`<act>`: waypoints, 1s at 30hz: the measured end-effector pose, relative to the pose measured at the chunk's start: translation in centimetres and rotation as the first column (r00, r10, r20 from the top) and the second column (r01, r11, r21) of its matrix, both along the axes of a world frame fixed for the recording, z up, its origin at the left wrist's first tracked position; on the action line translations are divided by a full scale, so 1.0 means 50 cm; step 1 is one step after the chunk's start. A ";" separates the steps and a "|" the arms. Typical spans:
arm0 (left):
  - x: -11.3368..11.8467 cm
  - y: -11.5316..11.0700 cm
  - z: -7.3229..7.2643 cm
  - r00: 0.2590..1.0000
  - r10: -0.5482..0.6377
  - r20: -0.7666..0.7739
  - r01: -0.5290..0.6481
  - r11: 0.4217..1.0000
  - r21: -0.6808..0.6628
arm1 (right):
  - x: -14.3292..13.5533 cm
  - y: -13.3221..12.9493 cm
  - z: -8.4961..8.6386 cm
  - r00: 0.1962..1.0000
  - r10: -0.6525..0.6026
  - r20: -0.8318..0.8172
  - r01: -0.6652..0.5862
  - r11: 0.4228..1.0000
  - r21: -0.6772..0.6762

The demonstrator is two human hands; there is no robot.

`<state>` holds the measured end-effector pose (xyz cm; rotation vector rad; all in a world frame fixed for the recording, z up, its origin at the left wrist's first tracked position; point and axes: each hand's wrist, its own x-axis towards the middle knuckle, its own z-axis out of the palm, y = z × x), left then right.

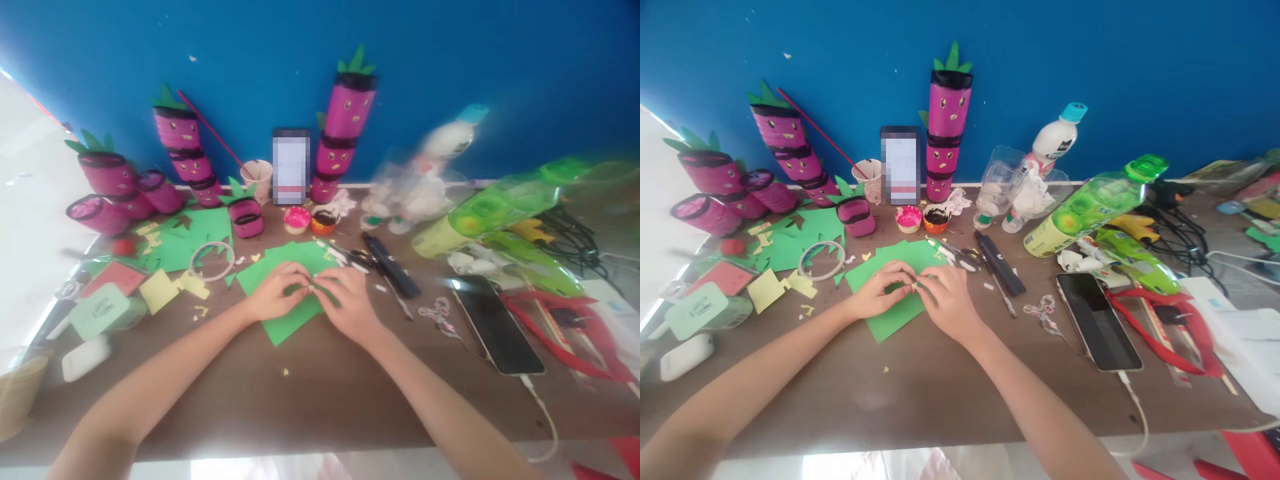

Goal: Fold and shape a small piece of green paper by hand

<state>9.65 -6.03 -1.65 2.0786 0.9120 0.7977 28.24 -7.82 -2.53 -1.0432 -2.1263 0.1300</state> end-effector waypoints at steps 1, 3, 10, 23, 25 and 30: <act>0.000 0.000 0.000 1.000 0.001 -0.001 -0.001 1.000 0.001 | 0.000 0.000 0.001 1.000 0.002 -0.004 -0.002 1.000 0.004; 0.001 -0.001 -0.001 1.000 0.004 -0.002 -0.004 1.000 0.000 | 0.000 -0.001 0.004 1.000 0.010 0.000 -0.010 1.000 0.006; 0.002 -0.003 -0.002 1.000 0.020 0.000 -0.020 1.000 0.017 | 0.002 -0.006 0.010 0.999 0.030 0.022 -0.030 0.999 -0.014; 0.009 -0.009 -0.027 0.996 0.076 -0.048 -0.053 0.930 0.364 | -0.005 -0.005 0.004 1.000 -0.023 -0.017 0.021 0.995 -0.097; 0.009 -0.012 -0.029 0.991 0.101 -0.083 -0.058 0.910 0.412 | -0.007 -0.006 0.005 0.999 -0.027 -0.023 0.024 0.995 -0.097; 0.012 -0.018 -0.022 0.982 0.142 -0.128 -0.054 0.850 0.523 | -0.012 -0.007 0.004 0.999 -0.047 -0.023 0.045 0.995 -0.086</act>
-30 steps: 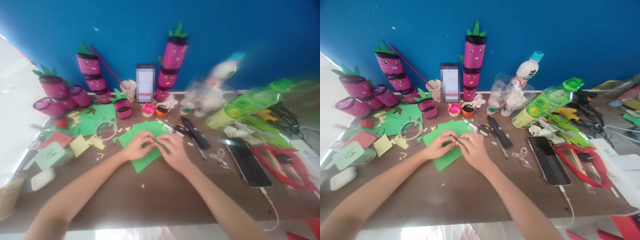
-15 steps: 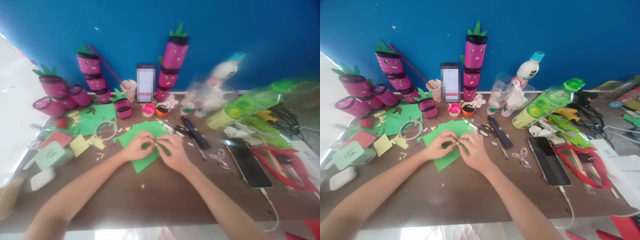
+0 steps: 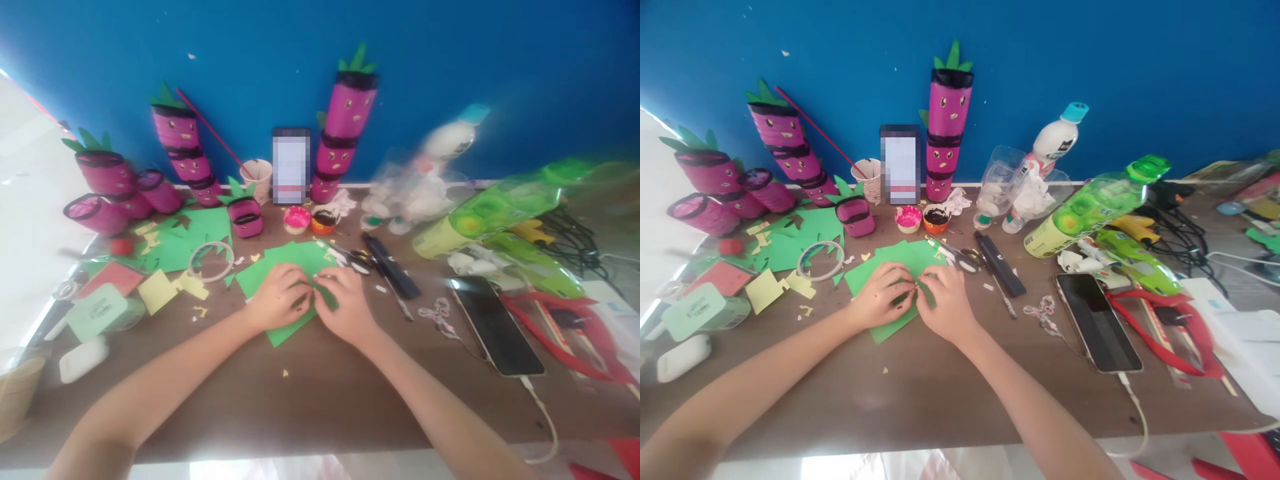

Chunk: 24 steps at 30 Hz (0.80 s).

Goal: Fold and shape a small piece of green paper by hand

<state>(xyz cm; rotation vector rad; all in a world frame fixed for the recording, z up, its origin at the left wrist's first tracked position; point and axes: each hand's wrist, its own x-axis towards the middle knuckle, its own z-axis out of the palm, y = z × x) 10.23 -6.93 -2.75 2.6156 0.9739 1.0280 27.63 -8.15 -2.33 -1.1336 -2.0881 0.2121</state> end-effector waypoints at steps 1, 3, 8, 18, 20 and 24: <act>0.001 -0.001 0.002 1.000 0.000 -0.009 0.000 1.000 0.022 | -0.001 0.000 -0.001 1.000 -0.004 0.002 0.004 1.000 0.004; 0.003 -0.002 0.004 1.000 0.006 -0.029 -0.004 0.998 0.062 | -0.001 0.001 -0.004 1.000 -0.010 0.004 0.010 1.000 0.012; 0.006 -0.006 0.001 0.991 0.035 -0.126 -0.013 0.984 0.177 | -0.003 0.001 -0.004 1.000 -0.014 -0.005 0.014 1.000 0.002; 0.006 -0.021 -0.004 0.969 0.036 -0.246 0.013 0.981 0.195 | 0.003 0.001 0.012 0.968 0.026 -0.250 -0.092 0.963 -0.255; 0.006 -0.017 -0.003 0.985 0.011 -0.169 0.005 0.996 0.094 | 0.009 0.004 0.016 0.959 0.014 -0.282 -0.104 0.947 -0.304; 0.003 0.001 0.003 0.997 -0.010 0.072 0.020 0.989 -0.147 | 0.015 0.007 0.019 0.965 0.001 -0.262 -0.079 0.955 -0.285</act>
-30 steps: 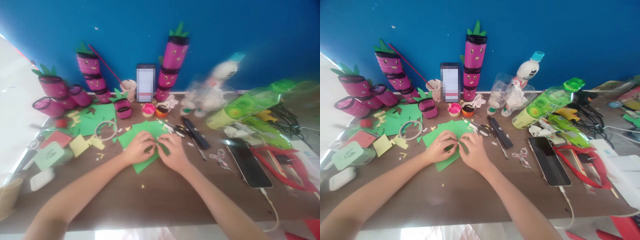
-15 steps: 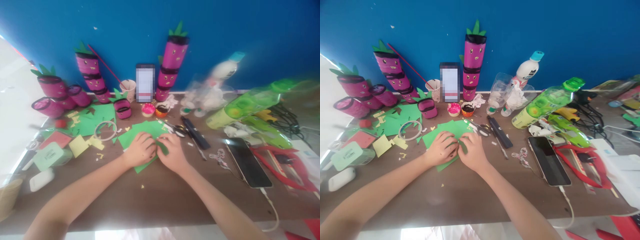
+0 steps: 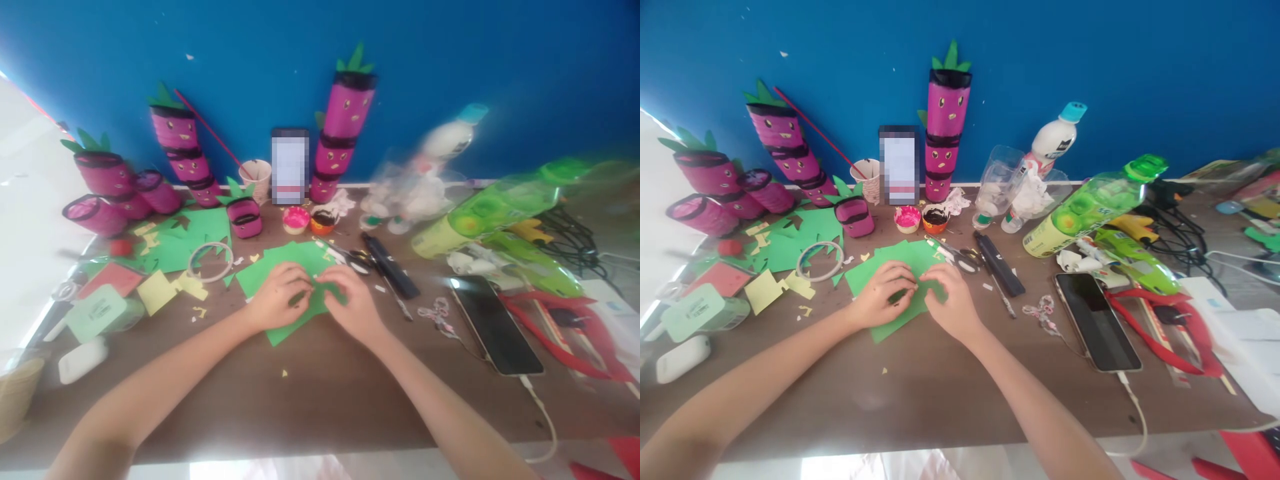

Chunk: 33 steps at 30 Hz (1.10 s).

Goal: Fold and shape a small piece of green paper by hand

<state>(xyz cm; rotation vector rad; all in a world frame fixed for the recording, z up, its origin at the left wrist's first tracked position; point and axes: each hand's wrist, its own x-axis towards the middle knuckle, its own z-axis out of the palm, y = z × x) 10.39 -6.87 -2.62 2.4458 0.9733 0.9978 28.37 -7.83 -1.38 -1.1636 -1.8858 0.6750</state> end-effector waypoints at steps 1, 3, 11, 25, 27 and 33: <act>-0.002 0.004 0.002 0.999 0.002 0.050 0.001 0.999 -0.054 | 0.000 0.000 0.000 1.000 0.000 0.009 0.000 1.000 0.028; -0.005 0.010 0.005 0.994 0.020 0.112 -0.004 0.990 -0.140 | -0.002 -0.001 -0.002 1.000 0.008 0.027 -0.010 0.997 0.080; -0.009 0.010 0.008 0.994 -0.031 0.102 0.053 0.974 -0.219 | -0.006 -0.005 -0.012 0.994 0.004 0.113 -0.032 0.969 0.246; -0.007 0.010 0.009 0.994 -0.041 0.101 0.065 0.969 -0.239 | -0.005 -0.008 -0.011 0.972 0.006 0.236 -0.082 0.947 0.311; -0.007 0.010 0.009 0.994 -0.042 0.101 0.065 0.967 -0.244 | -0.005 -0.007 -0.011 0.967 0.006 0.253 -0.091 0.942 0.322; -0.007 0.009 0.011 0.994 -0.034 0.108 0.062 0.963 -0.262 | 0.000 -0.006 -0.015 0.939 -0.004 0.343 -0.146 0.900 0.411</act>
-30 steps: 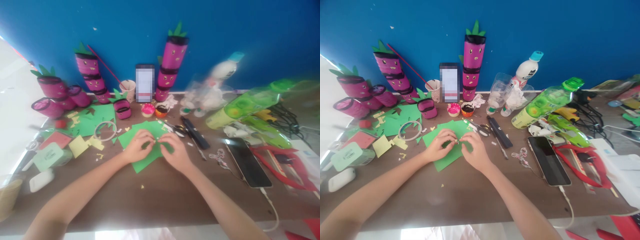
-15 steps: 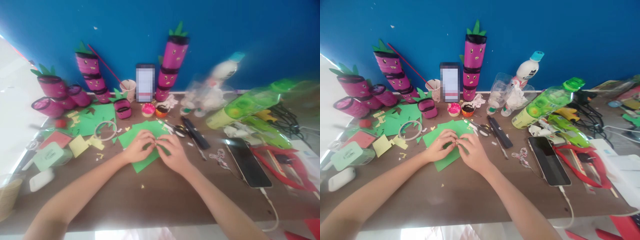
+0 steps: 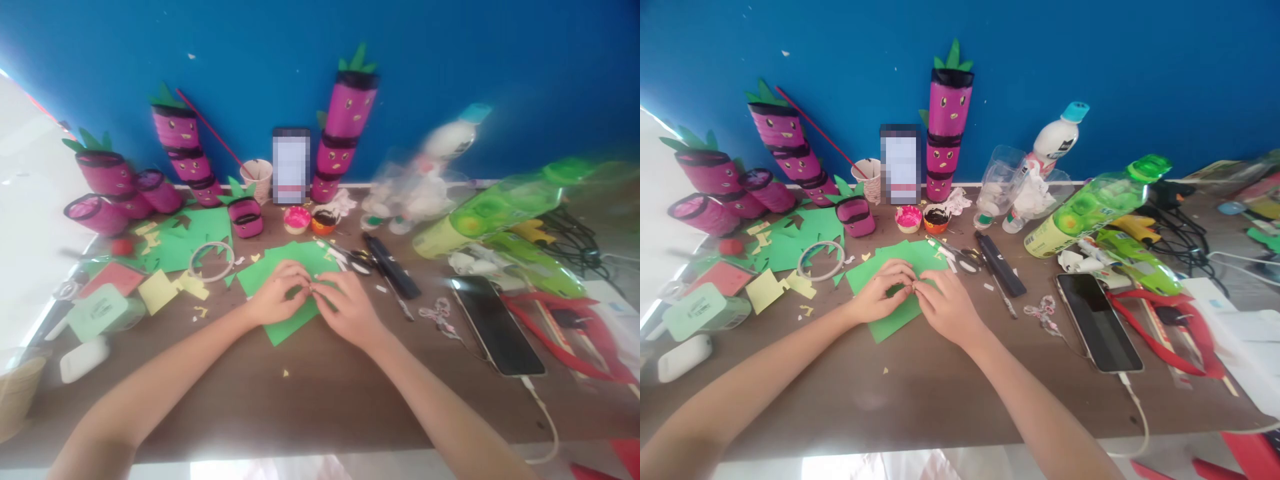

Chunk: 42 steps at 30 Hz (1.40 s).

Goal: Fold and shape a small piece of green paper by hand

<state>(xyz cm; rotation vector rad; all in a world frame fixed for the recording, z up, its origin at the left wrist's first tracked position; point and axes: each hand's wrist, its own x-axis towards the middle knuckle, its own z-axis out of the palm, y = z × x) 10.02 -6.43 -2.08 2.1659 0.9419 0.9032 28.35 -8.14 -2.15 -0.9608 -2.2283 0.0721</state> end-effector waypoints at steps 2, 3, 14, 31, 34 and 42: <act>0.000 0.000 -0.001 1.000 -0.002 -0.002 0.002 1.000 -0.010 | 0.000 0.000 -0.001 0.999 0.013 0.039 -0.015 0.999 0.042; -0.001 0.001 -0.002 1.000 -0.003 -0.001 0.003 1.000 -0.015 | 0.000 0.000 0.000 0.998 0.021 0.052 -0.024 0.998 0.057; -0.001 0.006 -0.010 0.999 0.041 0.027 -0.041 0.999 -0.006 | -0.002 -0.002 0.001 0.994 -0.079 -0.070 0.086 0.992 0.094; 0.000 0.006 -0.017 0.994 0.061 0.086 -0.064 0.997 0.032 | -0.006 -0.005 0.002 0.999 -0.005 -0.046 0.010 0.994 0.108; 0.000 0.005 -0.015 0.994 0.066 0.086 -0.069 0.997 0.031 | -0.006 -0.005 0.000 0.999 -0.008 -0.045 0.012 0.996 0.091; 0.000 0.005 -0.015 0.995 0.072 0.073 -0.075 0.997 0.036 | -0.006 -0.006 -0.001 0.998 -0.028 -0.055 0.030 0.998 0.051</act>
